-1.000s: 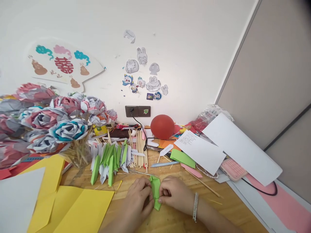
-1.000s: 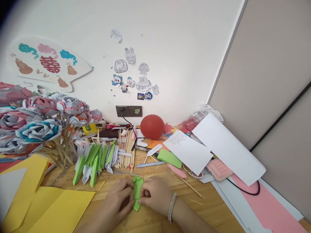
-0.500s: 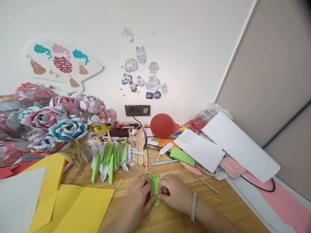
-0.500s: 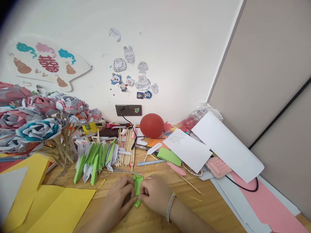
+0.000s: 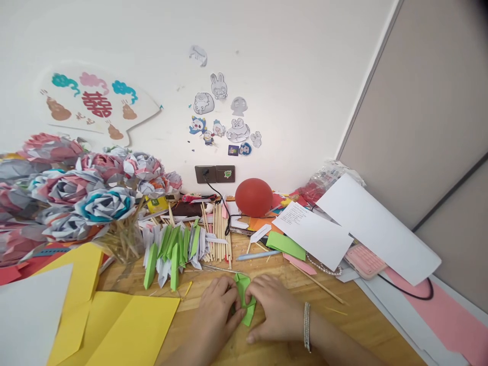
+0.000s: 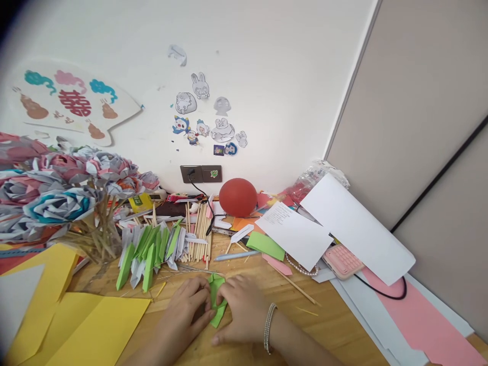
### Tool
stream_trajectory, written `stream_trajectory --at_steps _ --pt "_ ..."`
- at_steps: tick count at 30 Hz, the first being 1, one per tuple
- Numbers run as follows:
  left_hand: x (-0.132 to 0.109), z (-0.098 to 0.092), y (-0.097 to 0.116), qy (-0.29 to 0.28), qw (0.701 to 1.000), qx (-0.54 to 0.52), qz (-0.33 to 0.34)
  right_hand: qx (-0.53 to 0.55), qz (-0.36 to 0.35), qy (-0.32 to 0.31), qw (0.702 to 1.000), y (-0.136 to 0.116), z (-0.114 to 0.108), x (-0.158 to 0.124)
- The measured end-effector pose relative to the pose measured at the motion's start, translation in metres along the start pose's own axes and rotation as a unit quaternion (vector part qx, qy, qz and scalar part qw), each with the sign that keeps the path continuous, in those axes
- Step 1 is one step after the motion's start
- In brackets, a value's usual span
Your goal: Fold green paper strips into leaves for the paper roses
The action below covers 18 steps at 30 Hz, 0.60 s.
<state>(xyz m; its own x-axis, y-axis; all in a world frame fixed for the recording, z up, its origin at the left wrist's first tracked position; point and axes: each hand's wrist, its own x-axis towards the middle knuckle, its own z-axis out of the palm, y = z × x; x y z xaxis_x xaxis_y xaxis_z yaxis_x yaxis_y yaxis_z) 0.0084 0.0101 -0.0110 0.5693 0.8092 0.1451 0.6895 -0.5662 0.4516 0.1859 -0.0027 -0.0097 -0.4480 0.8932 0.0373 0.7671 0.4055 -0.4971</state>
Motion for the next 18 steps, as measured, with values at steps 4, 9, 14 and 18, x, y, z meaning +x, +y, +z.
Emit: stream_trajectory --at_steps 4,9,14,18 --pt "-0.0001 0.0008 -0.0002 0.003 1.000 0.003 -0.003 0.040 0.028 0.011 0.999 0.0014 -0.0020 0.0025" --pt "-0.0004 0.0015 0.0004 0.007 1.000 0.009 -0.003 0.062 0.032 0.012 0.997 0.0009 -0.0039 0.0027" --pt "-0.0008 0.0018 -0.0006 0.017 1.000 0.003 0.000 0.064 0.020 0.012 0.998 0.0000 -0.0056 0.0032" --pt "-0.0007 0.0022 -0.0020 0.024 1.000 -0.007 0.009 0.068 0.027 0.007 0.997 -0.0005 -0.0052 0.0039"
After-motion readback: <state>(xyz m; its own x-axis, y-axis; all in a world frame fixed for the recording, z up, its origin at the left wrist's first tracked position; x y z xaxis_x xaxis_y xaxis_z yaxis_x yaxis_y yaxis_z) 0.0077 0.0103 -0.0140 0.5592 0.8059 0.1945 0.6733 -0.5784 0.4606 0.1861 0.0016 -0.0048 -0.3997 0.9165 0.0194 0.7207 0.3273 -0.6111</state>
